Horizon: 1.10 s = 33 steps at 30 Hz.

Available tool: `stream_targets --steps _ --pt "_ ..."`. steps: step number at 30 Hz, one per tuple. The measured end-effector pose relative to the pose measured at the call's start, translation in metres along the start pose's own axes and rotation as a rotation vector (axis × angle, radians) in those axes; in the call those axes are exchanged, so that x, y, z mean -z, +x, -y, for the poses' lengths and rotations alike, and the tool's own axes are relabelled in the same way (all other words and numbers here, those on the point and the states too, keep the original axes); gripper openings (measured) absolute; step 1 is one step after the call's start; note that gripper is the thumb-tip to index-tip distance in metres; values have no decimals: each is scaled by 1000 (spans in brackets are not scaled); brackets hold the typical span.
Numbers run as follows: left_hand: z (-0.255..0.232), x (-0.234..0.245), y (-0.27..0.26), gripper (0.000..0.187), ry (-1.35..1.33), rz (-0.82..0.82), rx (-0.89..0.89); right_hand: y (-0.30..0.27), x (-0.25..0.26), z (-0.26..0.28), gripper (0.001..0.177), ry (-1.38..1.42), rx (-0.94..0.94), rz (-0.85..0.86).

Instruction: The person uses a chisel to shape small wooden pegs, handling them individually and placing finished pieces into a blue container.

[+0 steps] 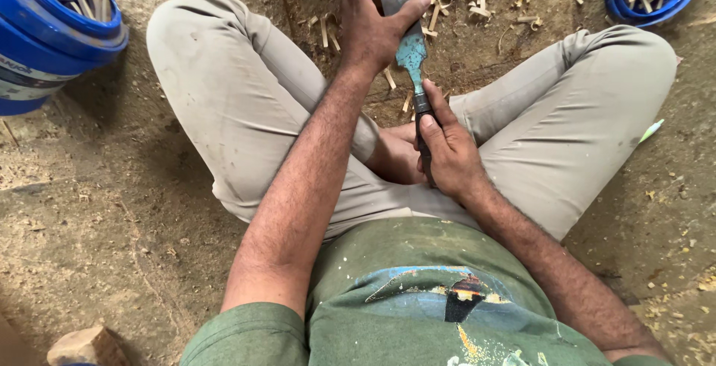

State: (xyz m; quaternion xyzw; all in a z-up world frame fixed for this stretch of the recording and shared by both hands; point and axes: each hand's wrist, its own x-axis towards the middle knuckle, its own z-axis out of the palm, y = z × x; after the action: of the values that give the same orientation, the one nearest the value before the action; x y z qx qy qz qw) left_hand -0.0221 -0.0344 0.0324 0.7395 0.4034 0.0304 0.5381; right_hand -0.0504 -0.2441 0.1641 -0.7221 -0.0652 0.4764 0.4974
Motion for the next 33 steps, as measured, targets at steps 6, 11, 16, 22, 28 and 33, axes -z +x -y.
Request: stream_targets --steps 6,11,16,22,28,33 --pt "6 -7 7 128 63 -122 -141 5 -2 16 56 -56 -40 -2" --pt "8 -11 30 126 -48 -82 -179 19 -6 21 58 -16 -130 -36" --pt "-1 -13 54 91 -59 -119 -221 35 -10 16 59 -30 -41 -31" --pt "-10 -18 58 62 -518 109 11 55 -1 18 59 14 -26 -32" --pt "-9 4 45 91 -206 -91 -170 38 38 42 59 290 -66 66" --pt "25 27 30 95 -313 -214 -151 11 34 38 55 707 113 60"
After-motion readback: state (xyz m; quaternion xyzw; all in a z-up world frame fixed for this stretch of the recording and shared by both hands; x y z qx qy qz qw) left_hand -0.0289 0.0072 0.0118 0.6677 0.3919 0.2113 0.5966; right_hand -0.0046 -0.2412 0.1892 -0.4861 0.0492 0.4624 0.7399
